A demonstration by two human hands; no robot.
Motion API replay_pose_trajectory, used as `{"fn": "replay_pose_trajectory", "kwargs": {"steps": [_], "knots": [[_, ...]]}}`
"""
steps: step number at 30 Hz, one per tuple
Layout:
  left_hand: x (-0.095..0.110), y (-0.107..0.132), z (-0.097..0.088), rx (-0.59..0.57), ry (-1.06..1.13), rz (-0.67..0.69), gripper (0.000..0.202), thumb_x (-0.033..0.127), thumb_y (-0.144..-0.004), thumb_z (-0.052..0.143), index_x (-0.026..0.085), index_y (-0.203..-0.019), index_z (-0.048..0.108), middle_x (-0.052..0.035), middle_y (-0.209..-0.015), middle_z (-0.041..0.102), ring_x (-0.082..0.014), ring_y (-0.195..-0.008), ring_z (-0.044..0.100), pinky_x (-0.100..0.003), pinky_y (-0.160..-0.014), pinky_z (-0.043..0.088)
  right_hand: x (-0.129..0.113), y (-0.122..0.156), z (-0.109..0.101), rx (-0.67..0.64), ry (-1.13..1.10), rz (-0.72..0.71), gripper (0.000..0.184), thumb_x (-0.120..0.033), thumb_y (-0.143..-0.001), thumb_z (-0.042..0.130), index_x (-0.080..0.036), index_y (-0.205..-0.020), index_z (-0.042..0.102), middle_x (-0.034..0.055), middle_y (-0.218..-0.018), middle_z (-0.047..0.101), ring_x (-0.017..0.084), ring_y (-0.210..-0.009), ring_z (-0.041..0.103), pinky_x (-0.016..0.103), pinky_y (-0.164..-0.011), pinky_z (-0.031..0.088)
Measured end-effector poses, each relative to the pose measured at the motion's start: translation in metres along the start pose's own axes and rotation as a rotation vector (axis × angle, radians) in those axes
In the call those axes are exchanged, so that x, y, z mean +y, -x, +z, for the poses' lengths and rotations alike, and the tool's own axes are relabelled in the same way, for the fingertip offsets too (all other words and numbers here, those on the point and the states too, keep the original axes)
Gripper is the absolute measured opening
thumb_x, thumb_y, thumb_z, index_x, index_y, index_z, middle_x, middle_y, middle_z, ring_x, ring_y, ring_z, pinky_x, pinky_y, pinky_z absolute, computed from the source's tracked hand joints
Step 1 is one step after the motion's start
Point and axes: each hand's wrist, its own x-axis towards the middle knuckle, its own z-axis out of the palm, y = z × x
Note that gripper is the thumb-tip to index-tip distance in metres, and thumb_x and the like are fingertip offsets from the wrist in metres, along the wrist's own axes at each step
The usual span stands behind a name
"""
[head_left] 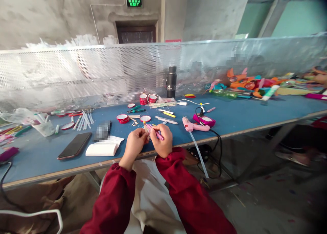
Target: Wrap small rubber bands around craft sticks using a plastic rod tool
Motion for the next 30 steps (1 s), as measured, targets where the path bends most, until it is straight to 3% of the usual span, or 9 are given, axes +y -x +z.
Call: {"fn": "replay_pose_trajectory", "kwargs": {"steps": [30], "knots": [[0.0009,0.0005,-0.0003,0.003,0.001,-0.004,0.028,0.04,-0.089,0.064,0.022,-0.07,0.058,0.0014,-0.06,0.063,-0.0154,-0.057,0.056,-0.026,-0.058,0.04,-0.0012,0.0002,-0.0007,0.009,-0.024,0.004,0.01,-0.024,-0.094,0.06,-0.026,-0.085,0.06,0.0025,-0.08,0.07,0.021,-0.079,0.066,0.035,-0.076,0.052]]}}
